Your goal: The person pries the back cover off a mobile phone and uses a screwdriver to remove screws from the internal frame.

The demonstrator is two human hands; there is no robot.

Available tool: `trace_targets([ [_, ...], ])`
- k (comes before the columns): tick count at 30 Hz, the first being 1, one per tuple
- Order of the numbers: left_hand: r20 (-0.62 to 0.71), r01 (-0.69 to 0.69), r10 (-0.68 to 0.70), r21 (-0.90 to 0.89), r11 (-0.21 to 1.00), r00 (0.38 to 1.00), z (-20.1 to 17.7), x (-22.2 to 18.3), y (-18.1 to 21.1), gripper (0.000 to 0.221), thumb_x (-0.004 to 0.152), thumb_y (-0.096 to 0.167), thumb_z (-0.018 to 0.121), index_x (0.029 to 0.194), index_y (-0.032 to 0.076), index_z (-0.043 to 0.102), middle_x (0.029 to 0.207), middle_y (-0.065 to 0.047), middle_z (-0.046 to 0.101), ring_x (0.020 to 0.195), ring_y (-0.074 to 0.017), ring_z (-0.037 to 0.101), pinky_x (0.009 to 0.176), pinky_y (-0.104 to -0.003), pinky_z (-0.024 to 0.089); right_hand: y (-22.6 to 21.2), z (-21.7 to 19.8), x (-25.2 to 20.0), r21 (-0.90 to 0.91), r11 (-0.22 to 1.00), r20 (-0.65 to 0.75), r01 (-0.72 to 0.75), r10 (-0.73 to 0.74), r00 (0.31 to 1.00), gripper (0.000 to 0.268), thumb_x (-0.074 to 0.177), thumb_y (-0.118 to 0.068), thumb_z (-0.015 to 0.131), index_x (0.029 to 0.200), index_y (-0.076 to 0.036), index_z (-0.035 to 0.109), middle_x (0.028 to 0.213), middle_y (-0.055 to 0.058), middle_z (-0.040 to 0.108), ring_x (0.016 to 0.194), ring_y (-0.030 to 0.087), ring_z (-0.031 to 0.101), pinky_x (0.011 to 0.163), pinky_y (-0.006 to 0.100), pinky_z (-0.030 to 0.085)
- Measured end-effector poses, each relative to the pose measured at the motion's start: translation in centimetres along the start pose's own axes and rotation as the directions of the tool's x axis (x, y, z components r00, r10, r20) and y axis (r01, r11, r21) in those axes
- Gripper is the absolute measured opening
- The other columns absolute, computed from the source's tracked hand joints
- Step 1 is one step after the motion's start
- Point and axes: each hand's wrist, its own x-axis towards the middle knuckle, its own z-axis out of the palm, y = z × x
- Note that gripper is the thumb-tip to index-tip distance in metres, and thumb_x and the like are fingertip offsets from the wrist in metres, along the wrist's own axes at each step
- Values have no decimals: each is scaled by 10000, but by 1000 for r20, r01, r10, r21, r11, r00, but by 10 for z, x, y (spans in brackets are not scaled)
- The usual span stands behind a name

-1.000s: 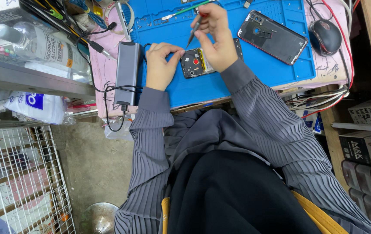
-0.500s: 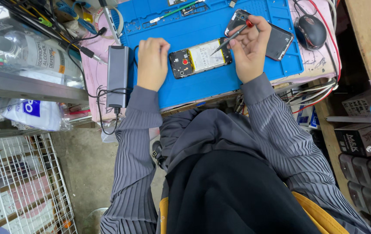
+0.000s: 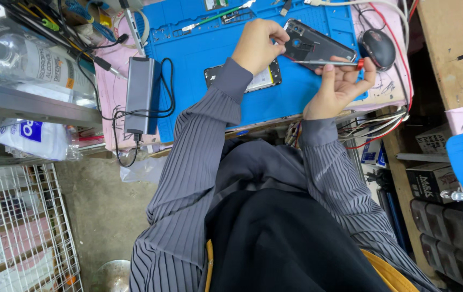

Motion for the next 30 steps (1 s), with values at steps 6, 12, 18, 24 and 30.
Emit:
trace_targets([
  [6,-86,25,-25,3,1000,996,7,5,-15,116,804,79,808,915,46,804,847,-92,790,764,-171,777,707,-288,606,0,1,-2,0,1000,95,-21,21,995,625,1102,100,629,1541,-137,252,1291,144,604,1032,168,639,906,298,572],
  [12,-134,24,-32,-62,998,990,-47,-30,21,131,861,139,825,947,52,775,893,-42,789,794,-141,732,684,-261,556,1,-1,-1,-51,999,187,-7,16,982,634,1113,87,627,1568,-132,243,1260,138,605,1033,166,646,901,302,582],
  [18,-213,153,-104,226,962,972,-101,-128,66,270,886,168,819,1106,77,693,1158,-79,709,1094,-284,599,978,-396,479,-5,9,-4,-132,991,384,31,22,923,628,1145,98,604,1590,-111,214,1259,136,589,1011,179,640,941,316,586],
  [24,-282,164,-66,343,925,957,-91,-182,72,382,850,146,827,1203,80,698,1354,-166,611,1316,-404,487,1102,-483,390,-9,44,-18,-53,997,559,-51,72,826,608,1153,113,536,1598,-110,188,1309,132,533,1050,216,702,972,338,623],
  [30,-363,215,-99,297,930,927,-87,-181,55,190,848,112,848,1031,113,795,1315,-87,668,1290,-344,537,1096,-442,445,4,71,-36,-99,991,645,-94,136,752,632,1135,126,512,1626,-92,180,1324,140,509,1094,195,687,949,308,612],
])
